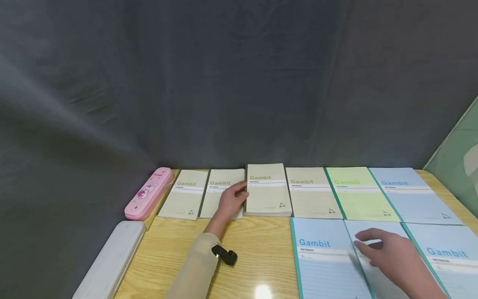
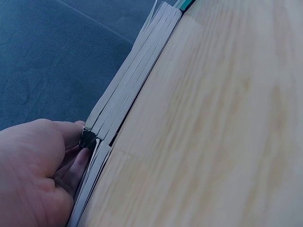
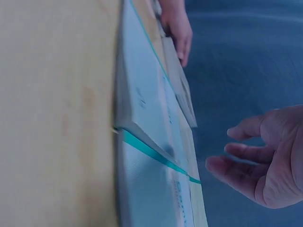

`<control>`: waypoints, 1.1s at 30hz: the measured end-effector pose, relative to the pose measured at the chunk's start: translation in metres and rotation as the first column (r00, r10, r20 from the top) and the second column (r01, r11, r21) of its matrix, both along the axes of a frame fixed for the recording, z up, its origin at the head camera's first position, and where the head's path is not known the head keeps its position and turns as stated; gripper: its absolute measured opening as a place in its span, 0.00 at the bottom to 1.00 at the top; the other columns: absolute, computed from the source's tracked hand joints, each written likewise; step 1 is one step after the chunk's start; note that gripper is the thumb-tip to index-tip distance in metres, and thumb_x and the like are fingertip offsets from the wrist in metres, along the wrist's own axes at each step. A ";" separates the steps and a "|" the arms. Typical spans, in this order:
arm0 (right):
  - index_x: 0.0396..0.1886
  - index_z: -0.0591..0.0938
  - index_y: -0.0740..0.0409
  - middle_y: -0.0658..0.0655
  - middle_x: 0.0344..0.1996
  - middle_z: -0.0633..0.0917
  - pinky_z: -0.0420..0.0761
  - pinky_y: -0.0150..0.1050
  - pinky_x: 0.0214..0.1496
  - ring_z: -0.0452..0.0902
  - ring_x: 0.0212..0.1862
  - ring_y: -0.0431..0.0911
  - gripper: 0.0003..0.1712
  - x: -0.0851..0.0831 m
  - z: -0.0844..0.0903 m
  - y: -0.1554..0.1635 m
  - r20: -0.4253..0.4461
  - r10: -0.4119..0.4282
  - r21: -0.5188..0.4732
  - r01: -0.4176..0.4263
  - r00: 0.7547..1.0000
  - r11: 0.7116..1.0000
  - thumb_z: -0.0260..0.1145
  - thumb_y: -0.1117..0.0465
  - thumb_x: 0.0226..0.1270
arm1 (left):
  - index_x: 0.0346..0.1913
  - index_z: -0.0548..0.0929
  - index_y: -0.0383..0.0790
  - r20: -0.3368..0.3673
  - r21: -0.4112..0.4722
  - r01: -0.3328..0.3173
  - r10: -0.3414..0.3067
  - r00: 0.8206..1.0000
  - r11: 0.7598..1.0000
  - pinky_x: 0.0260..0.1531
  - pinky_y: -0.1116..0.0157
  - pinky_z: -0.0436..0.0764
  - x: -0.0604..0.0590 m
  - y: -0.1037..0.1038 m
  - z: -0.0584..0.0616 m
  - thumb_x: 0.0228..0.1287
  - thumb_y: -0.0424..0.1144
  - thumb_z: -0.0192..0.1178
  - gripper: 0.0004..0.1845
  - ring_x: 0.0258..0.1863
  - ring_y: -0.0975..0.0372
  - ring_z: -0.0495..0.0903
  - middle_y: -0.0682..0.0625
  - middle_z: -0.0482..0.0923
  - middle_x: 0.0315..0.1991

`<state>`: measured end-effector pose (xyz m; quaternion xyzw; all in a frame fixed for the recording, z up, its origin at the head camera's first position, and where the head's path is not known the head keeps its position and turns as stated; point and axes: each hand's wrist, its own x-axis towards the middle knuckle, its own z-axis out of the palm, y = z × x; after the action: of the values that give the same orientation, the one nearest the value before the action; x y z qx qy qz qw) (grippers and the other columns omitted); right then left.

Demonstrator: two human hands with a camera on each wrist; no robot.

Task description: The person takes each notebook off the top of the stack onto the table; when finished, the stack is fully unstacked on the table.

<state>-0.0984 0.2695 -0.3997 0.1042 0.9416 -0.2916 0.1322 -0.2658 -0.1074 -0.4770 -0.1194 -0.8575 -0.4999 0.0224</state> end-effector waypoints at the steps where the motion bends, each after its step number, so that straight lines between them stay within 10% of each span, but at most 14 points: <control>1: 0.51 0.85 0.65 0.63 0.40 0.88 0.81 0.44 0.32 0.85 0.31 0.47 0.24 -0.005 0.002 0.000 -0.026 0.000 -0.016 -0.001 1.000 1.000 0.70 0.49 0.68 | 0.68 0.78 0.36 0.003 0.006 -0.004 0.004 1.000 1.000 0.62 0.55 0.75 0.000 -0.001 0.000 0.73 0.36 0.61 0.23 0.65 0.50 0.75 0.45 0.72 0.70; 8: 0.56 0.84 0.66 0.61 0.48 0.88 0.86 0.40 0.43 0.86 0.46 0.50 0.24 -0.040 -0.002 -0.010 -0.225 0.032 -0.295 -0.100 0.974 0.950 0.65 0.50 0.74 | 0.65 0.80 0.35 0.014 0.065 -0.013 0.013 1.000 0.998 0.60 0.55 0.77 0.001 0.001 -0.002 0.70 0.37 0.65 0.23 0.63 0.48 0.77 0.39 0.75 0.66; 15: 0.63 0.78 0.71 0.65 0.52 0.85 0.84 0.43 0.52 0.84 0.52 0.53 0.27 -0.095 -0.011 -0.036 -0.239 -0.009 -0.502 -0.116 0.971 0.857 0.59 0.51 0.79 | 0.65 0.79 0.35 0.046 0.091 -0.028 0.023 0.999 0.995 0.57 0.57 0.80 0.003 0.004 -0.001 0.68 0.37 0.68 0.25 0.59 0.47 0.80 0.37 0.77 0.63; 33: 0.63 0.81 0.62 0.66 0.61 0.80 0.72 0.57 0.65 0.75 0.63 0.61 0.21 -0.175 -0.061 -0.110 -0.390 0.083 -0.256 -0.194 0.917 0.947 0.62 0.61 0.75 | 0.67 0.78 0.36 0.069 0.080 -0.026 0.021 0.997 0.996 0.57 0.60 0.80 0.001 0.000 -0.001 0.67 0.39 0.69 0.27 0.61 0.48 0.78 0.39 0.73 0.68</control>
<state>-0.2734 0.1594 -0.4610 -0.0414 0.9015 -0.4305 -0.0151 -0.2647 -0.1071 -0.4776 -0.0913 -0.8381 -0.5378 0.0040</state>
